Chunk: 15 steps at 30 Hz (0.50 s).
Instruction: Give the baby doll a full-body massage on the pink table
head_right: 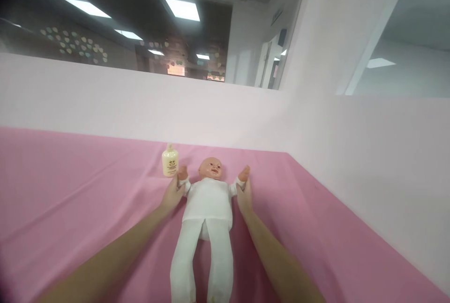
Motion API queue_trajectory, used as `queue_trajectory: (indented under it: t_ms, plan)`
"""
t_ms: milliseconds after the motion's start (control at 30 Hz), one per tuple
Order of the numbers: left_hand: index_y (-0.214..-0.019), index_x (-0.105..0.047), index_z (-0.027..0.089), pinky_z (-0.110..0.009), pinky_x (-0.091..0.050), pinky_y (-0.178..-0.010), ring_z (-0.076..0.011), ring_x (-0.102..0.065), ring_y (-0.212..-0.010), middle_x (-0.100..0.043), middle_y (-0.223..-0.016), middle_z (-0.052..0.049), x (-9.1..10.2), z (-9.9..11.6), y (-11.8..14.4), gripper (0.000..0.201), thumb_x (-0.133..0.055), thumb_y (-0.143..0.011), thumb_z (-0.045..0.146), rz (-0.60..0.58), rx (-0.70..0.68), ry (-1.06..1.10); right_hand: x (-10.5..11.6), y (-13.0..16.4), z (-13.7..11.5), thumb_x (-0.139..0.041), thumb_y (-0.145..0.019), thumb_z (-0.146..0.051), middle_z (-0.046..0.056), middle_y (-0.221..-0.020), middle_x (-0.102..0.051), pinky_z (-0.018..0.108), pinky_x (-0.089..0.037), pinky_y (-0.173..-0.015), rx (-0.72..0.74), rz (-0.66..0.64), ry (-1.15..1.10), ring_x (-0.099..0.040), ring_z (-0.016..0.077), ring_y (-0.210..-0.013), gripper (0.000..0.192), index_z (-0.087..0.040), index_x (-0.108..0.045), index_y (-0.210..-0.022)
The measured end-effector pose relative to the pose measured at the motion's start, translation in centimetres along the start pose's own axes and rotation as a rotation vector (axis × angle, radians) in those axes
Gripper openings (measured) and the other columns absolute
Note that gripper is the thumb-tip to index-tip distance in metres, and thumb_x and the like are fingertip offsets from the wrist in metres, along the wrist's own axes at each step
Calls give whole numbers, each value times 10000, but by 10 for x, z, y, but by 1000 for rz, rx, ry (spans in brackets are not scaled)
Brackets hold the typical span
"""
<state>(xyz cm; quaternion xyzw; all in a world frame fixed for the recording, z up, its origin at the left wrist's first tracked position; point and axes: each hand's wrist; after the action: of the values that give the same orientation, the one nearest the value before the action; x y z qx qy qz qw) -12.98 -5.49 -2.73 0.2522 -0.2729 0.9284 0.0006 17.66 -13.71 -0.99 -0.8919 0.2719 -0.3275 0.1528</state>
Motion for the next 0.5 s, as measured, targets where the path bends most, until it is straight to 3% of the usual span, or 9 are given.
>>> queue_trajectory:
  t_ms: [100, 167, 333, 500]
  plan:
    - [-1480, -583, 267, -470, -476, -1170, -250, -595, -1355, -661, -1453, -84, -12, 16, 6, 579, -451, -938, 107, -223, -272, -169, -8, 7, -6, -436, -900, -309, 147, -1382, -701, 463, -487, -1152, 72, -186, -130, -648, 285, -1287, 524, -158, -657, -1350]
    - [-1434, -642, 276, -486, -448, -1194, -254, -586, -1338, -679, -1421, -78, -18, 23, 10, 551, -450, -950, 95, -257, -320, -257, -11, 11, -8, -452, -856, -267, 138, -1368, -707, 483, -431, -1203, 149, -216, -97, -625, 281, -1307, 455, -175, -730, -1203]
    - [-1437, -631, 243, -502, -453, -1178, -276, -578, -1306, -667, -1409, -98, -20, 27, 15, 586, -435, -918, 54, -256, -259, -216, -10, 14, -10, -443, -821, -228, 114, -1351, -707, 436, -442, -1194, 114, -223, -109, -623, 250, -1299, 482, -190, -702, -1225]
    - [-1500, -492, 205, -504, -388, -1246, -269, -515, -1408, -580, -1490, -125, -13, 24, 15, 570, -424, -943, 112, -129, -129, 16, 1, 14, -7, -535, -842, -340, 126, -1324, -720, 451, -538, -1081, -142, -169, -291, -676, 273, -1197, 541, -185, -595, -1357]
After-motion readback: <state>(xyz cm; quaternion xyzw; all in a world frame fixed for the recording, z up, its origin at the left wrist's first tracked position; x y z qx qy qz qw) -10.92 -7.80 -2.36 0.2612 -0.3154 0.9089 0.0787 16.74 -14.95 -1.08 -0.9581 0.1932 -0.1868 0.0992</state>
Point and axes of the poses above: each hand's wrist, its own y-axis away from the middle knuckle, its own x-axis out of the back of the hand, z = x × y
